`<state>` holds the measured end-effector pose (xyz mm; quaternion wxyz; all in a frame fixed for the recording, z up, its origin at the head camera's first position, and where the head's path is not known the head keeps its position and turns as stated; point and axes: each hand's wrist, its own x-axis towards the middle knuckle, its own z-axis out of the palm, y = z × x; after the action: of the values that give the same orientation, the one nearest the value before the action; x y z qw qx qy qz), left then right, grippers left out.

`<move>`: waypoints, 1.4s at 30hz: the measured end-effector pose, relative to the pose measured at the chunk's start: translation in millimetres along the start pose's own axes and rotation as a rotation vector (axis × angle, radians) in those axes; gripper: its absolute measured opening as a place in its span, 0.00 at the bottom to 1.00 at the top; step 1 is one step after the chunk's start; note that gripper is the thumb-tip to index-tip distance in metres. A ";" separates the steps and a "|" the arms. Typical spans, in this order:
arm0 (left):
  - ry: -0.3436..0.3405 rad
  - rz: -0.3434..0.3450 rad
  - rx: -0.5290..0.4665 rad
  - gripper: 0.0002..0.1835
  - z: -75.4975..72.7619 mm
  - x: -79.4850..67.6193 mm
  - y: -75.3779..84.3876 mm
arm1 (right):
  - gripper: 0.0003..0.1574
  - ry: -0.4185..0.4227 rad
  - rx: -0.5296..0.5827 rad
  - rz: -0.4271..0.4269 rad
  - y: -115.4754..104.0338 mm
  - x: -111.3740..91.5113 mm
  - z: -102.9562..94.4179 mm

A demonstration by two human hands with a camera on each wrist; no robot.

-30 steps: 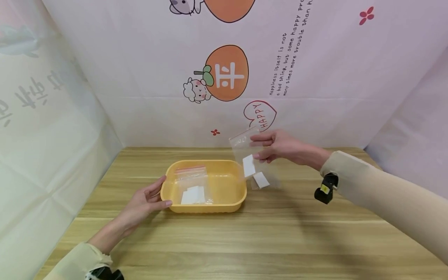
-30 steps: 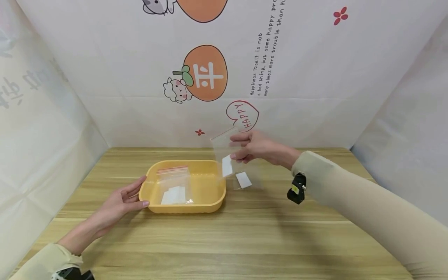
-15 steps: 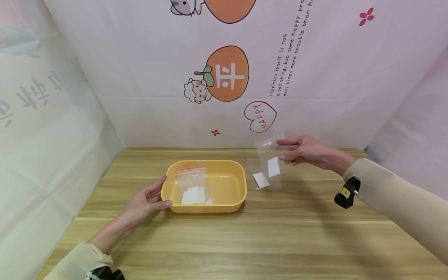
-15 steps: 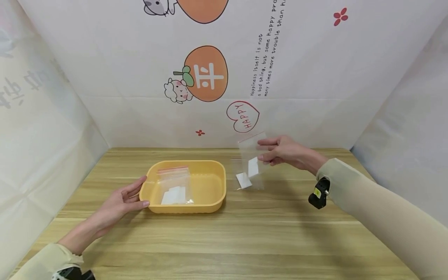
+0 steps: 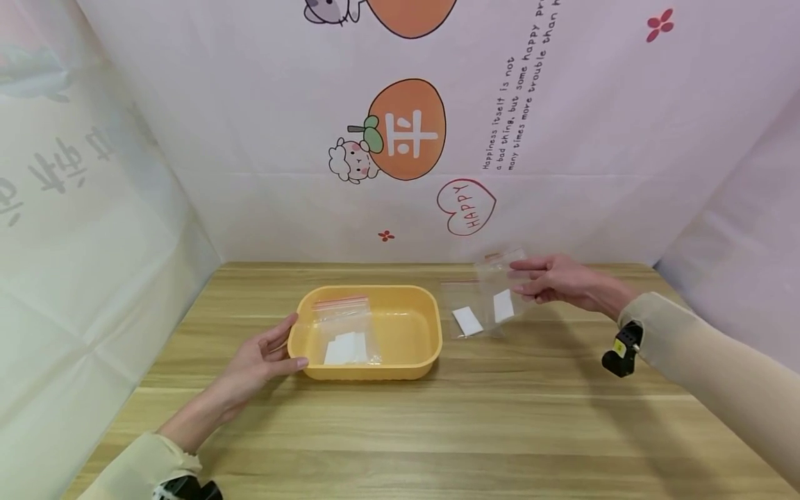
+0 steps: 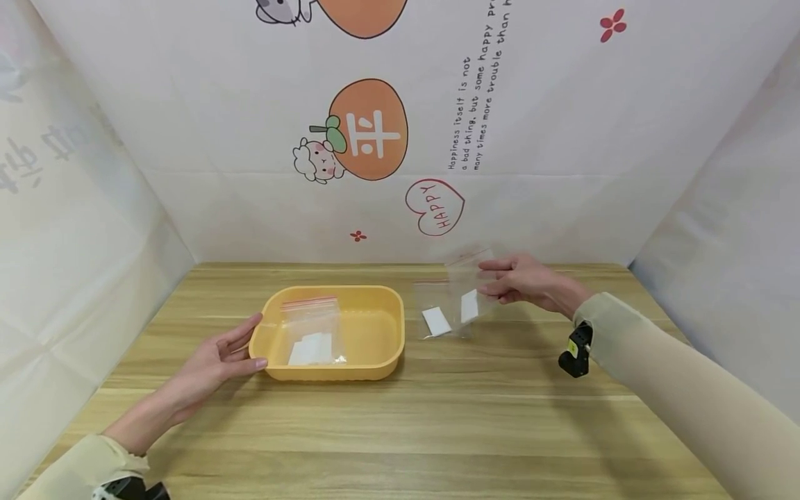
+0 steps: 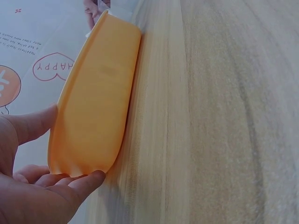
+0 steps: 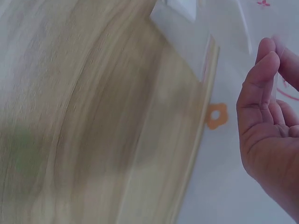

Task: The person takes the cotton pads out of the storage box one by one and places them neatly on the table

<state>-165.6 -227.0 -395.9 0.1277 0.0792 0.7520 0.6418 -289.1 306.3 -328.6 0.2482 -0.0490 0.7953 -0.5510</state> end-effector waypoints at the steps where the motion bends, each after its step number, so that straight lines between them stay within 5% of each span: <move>1: -0.001 0.000 0.000 0.50 -0.2 0.0 -0.1 | 0.50 0.000 -0.003 0.002 2.1 0.9 -1.4; 18: -0.008 -0.005 -0.015 0.51 -0.5 0.0 -0.3 | 0.51 -0.030 -0.164 0.022 32.8 14.0 -23.9; 26: -0.014 0.001 -0.016 0.50 -0.5 -0.5 0.3 | 0.49 -0.006 -0.320 0.026 36.2 18.5 -18.7; 42: -0.015 -0.010 -0.017 0.51 -0.1 -1.6 0.6 | 0.49 0.064 -0.435 0.011 49.2 18.2 -15.0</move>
<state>-164.1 -227.4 -395.1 0.1370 0.0791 0.7460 0.6469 -302.1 331.8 -375.1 0.2095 -0.0794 0.9031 -0.3663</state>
